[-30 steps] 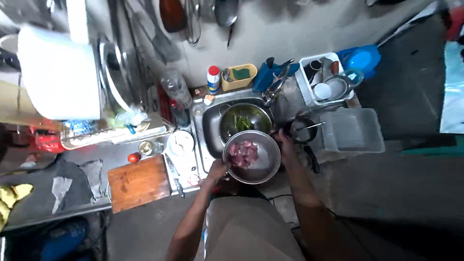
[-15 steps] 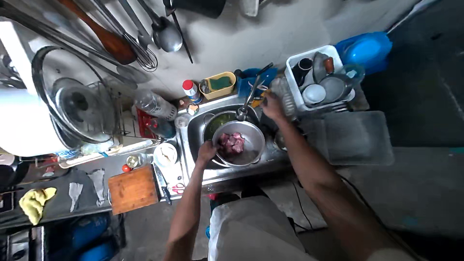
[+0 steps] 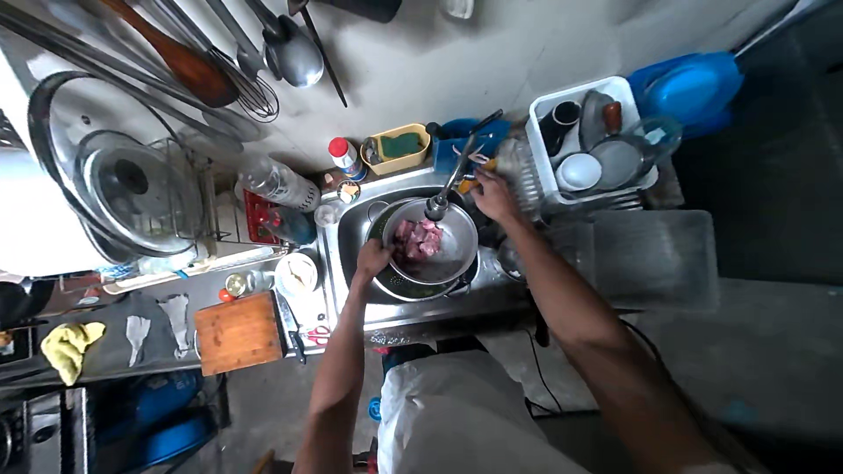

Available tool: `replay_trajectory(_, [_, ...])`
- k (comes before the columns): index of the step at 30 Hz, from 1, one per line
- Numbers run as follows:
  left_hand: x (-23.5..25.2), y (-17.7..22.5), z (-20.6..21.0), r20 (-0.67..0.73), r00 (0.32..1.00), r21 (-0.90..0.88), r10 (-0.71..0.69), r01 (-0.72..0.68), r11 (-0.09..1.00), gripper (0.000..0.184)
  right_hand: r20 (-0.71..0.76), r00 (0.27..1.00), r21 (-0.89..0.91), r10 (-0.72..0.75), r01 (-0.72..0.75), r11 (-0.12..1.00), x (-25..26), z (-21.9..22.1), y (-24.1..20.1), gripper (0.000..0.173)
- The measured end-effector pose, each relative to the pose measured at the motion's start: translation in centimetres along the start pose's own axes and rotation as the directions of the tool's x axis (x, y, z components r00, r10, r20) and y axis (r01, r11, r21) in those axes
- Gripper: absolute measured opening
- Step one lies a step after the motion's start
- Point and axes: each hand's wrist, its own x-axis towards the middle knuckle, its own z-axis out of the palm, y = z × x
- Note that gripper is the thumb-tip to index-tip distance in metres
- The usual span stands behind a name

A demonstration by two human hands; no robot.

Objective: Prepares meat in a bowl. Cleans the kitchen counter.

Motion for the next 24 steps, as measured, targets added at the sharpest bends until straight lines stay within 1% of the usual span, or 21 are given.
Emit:
replay_trajectory(2, [-0.7, -0.2, 0.0, -0.007, 1.0, -0.027, -0.022, 0.022, 0.999, 0.042, 0.044, 0.999, -0.014, 0.017, -0.016, 1.0, -0.5, 0.1, -0.1, 0.036])
replay_trajectory(3, [-0.7, -0.2, 0.0, -0.008, 1.0, -0.026, -0.027, 0.027, 0.999, 0.042, 0.087, 0.996, -0.025, 0.016, -0.014, 1.0, -0.6, 0.1, 0.1, 0.036])
replay_trajectory(5, [0.6, -0.4, 0.3, -0.019, 1.0, -0.013, 0.003, -0.003, 1.0, 0.042, 0.135, 0.991, -0.022, 0.011, -0.008, 1.0, -0.3, -0.4, 0.3, 0.043])
replay_trajectory(6, [1.8, -1.0, 0.7, -0.038, 0.999, -0.004, 0.036, -0.037, 0.999, 0.041, 0.112, 0.994, -0.008, 0.02, -0.019, 1.0, -0.6, -0.7, 0.0, 0.045])
replay_trajectory(8, [2.5, -1.4, 1.0, -0.053, 0.997, -0.01, 0.058, -0.059, 0.998, 0.04, -0.035, 0.998, 0.004, 0.053, -0.053, 0.999, -2.5, -1.4, -2.4, 0.037])
replay_trajectory(9, [1.9, -1.2, 0.8, -0.046, 0.998, -0.022, 0.042, -0.043, 0.999, 0.039, -0.099, 0.993, -0.003, 0.069, -0.07, 0.998, -4.2, -1.6, -4.2, 0.034])
replay_trajectory(10, [0.8, -0.7, 0.5, -0.028, 1.0, -0.043, 0.015, -0.016, 0.999, 0.039, -0.127, 0.99, -0.004, 0.06, -0.061, 0.998, -6.4, -1.4, -6.0, 0.032])
replay_trajectory(11, [0.3, -0.6, 0.4, -0.027, 1.0, -0.044, 0.005, -0.006, 0.999, 0.038, -0.11, 0.993, 0.005, 0.03, -0.03, 1.0, -8.9, -0.6, -7.5, 0.028])
replay_trajectory(12, [0.3, -0.6, 0.6, -0.032, 0.999, -0.029, 0.009, -0.01, 1.0, 0.037, -0.062, 0.998, 0.009, 0.011, -0.01, 1.0, -10.4, 0.8, -8.6, 0.025])
replay_trajectory(13, [0.7, -0.7, 0.8, -0.034, 0.999, -0.004, 0.021, -0.021, 1.0, 0.036, 0.03, 0.999, 0.013, 0.015, -0.015, 1.0, -11.1, 2.4, -9.2, 0.026])
replay_trajectory(14, [1.3, -0.9, 1.0, -0.03, 0.999, 0.026, 0.031, -0.031, 0.999, 0.037, 0.152, 0.988, 0.017, 0.029, -0.032, 0.999, -11.1, 4.2, -9.2, 0.032])
replay_trajectory(15, [1.6, -1.1, 1.2, -0.02, 0.999, 0.049, 0.04, -0.039, 0.998, 0.037, 0.28, 0.959, 0.018, 0.047, -0.054, 0.998, -10.8, 5.9, -8.9, 0.047])
replay_trajectory(16, [1.5, -1.2, 1.4, -0.01, 0.999, 0.063, 0.046, -0.046, 0.997, 0.038, 0.355, 0.932, 0.016, 0.072, -0.083, 0.996, -10.4, 7.5, -8.4, 0.066])
replay_trajectory(17, [1.5, -1.4, 1.7, -0.004, 0.999, 0.075, 0.05, -0.049, 0.996, 0.04, 0.37, 0.922, 0.012, 0.109, -0.122, 0.992, -9.8, 8.9, -8.1, 0.082])
replay_trajectory(18, [1.6, -1.6, 1.9, -0.002, 0.999, 0.079, 0.051, -0.05, 0.996, 0.041, 0.357, 0.922, 0.0, 0.152, -0.162, 0.987, -9.1, 10.2, -7.9, 0.096])
replay_trajectory(19, [1.5, -1.6, 2.1, -0.004, 0.999, 0.077, 0.047, -0.047, 0.996, 0.041, 0.339, 0.92, -0.002, 0.195, -0.207, 0.978, -8.4, 11.2, -8.1, 0.106])
replay_trajectory(20, [1.4, -1.6, 2.2, -0.008, 0.999, 0.069, 0.043, -0.042, 0.997, 0.042, 0.327, 0.919, 0.002, 0.22, -0.233, 0.972, -8.1, 12.0, -8.6, 0.11])
replay_trajectory(21, [1.3, -1.6, 2.2, -0.012, 0.999, 0.06, 0.04, -0.039, 0.997, 0.042, 0.33, 0.921, 0.019, 0.209, -0.227, 0.974, -8.1, 12.4, -9.5, 0.104])
replay_trajectory(23, [1.1, -1.3, 2.2, -0.027, 0.999, 0.06, 0.043, -0.041, 0.997, 0.04, 0.343, 0.933, 0.056, 0.106, -0.133, 0.99, -8.2, 12.9, -10.9, 0.084])
replay_trajectory(24, [1.1, -1.3, 2.1, -0.033, 0.998, 0.066, 0.045, -0.043, 0.997, 0.039, 0.373, 0.926, 0.06, 0.048, -0.076, 0.995, -8.3, 13.1, -11.2, 0.078])
